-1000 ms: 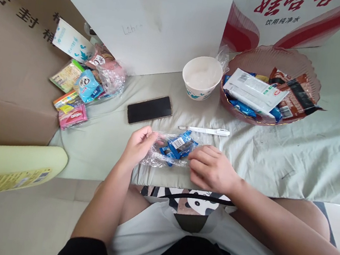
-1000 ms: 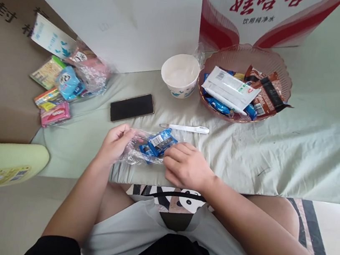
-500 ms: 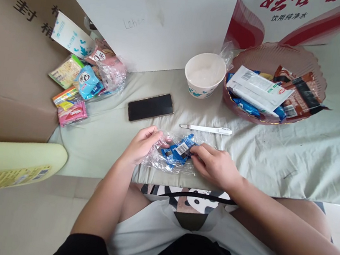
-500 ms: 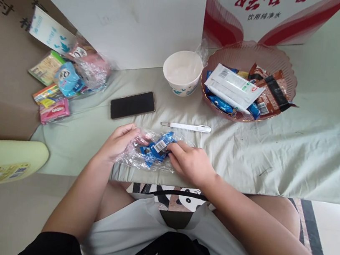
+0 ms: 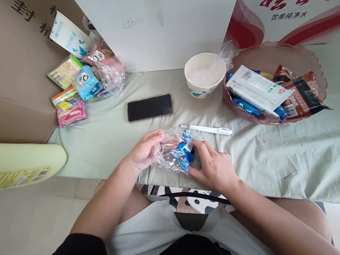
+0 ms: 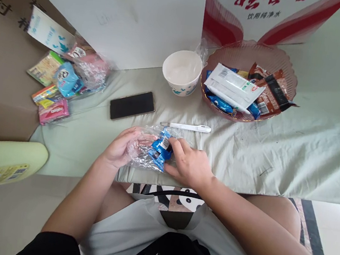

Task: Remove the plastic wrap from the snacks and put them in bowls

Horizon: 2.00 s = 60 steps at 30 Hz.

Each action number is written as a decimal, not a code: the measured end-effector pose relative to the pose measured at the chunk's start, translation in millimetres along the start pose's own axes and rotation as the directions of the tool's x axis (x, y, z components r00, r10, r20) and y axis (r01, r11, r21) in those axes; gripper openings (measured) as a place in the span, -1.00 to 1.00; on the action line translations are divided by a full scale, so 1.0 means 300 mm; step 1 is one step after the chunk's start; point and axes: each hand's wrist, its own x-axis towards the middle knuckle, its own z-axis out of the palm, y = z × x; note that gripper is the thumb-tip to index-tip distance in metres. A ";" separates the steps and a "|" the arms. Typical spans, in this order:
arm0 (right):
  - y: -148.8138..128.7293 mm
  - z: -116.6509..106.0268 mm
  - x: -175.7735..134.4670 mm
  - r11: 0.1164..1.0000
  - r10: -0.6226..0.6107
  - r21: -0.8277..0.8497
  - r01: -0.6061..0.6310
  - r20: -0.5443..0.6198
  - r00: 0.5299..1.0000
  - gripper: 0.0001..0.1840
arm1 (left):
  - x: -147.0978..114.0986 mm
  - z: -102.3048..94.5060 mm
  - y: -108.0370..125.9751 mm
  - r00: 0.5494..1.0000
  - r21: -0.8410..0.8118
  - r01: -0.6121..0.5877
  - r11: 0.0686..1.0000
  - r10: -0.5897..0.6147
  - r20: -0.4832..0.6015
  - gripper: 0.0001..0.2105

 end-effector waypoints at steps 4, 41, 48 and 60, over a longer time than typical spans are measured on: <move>-0.010 0.000 0.000 0.999 0.054 -0.010 -0.054 0.016 0.998 -0.39 | 0.004 0.014 -0.014 0.998 -0.065 0.020 0.998 -0.016 0.054 -0.74; -0.002 -0.031 0.002 0.988 0.111 0.098 -0.117 0.069 0.991 -0.30 | 0.007 0.036 -0.033 0.990 -0.004 0.074 0.997 -0.073 0.124 -0.62; 0.004 -0.030 -0.002 0.988 0.076 0.131 -0.085 0.068 0.995 -0.19 | 0.011 0.047 -0.043 0.991 0.042 0.007 0.999 -0.013 0.134 -0.60; -0.024 -0.044 0.004 0.997 0.079 -0.020 -0.076 0.176 0.981 -0.28 | 0.001 0.026 -0.017 0.958 0.262 0.042 0.964 -0.113 0.264 -0.58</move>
